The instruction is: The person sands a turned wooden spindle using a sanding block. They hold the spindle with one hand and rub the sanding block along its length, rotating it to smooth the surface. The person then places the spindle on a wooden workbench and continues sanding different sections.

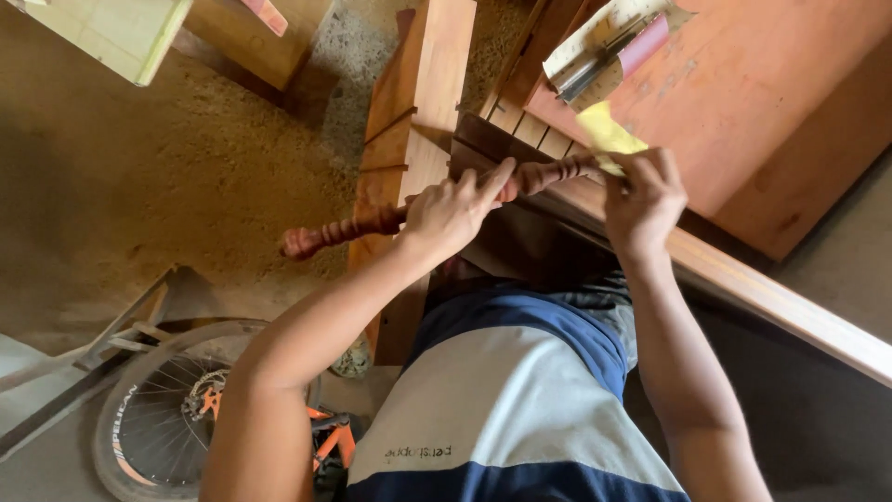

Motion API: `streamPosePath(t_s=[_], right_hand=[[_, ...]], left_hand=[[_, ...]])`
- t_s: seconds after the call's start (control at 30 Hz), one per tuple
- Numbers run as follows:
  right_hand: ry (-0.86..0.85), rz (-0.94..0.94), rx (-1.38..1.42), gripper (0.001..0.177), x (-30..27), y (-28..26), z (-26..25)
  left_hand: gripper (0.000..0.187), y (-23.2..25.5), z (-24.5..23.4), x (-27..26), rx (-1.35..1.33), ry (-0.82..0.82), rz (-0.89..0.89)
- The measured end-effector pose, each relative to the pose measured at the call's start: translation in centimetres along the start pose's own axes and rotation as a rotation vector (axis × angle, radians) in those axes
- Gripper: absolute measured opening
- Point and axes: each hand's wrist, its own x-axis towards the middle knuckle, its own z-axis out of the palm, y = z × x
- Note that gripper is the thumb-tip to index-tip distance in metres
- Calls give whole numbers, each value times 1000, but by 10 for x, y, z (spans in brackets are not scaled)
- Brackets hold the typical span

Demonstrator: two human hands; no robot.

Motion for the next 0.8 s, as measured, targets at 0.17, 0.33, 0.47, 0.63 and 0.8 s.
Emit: streamPosePath(t_s=[0.17,0.33,0.47,0.63,0.8], right_hand=[[-19,148,112,20,3,-41,4],[-142,138,102,29,-18,-30,13],[-193,76,-16,36,-17,-12,22],[-149,59,5,11,-12,-31,9],[-29,20,-51,10,-29,-24,25]], left_hand=[[51,29,21,11,81,76,31],[65,31,33,22,90,67,14],[61,31,34,19,2,-12,57],[64,32,29,26,-31,-34,51],[68,41,31,22,-6,-51,51]])
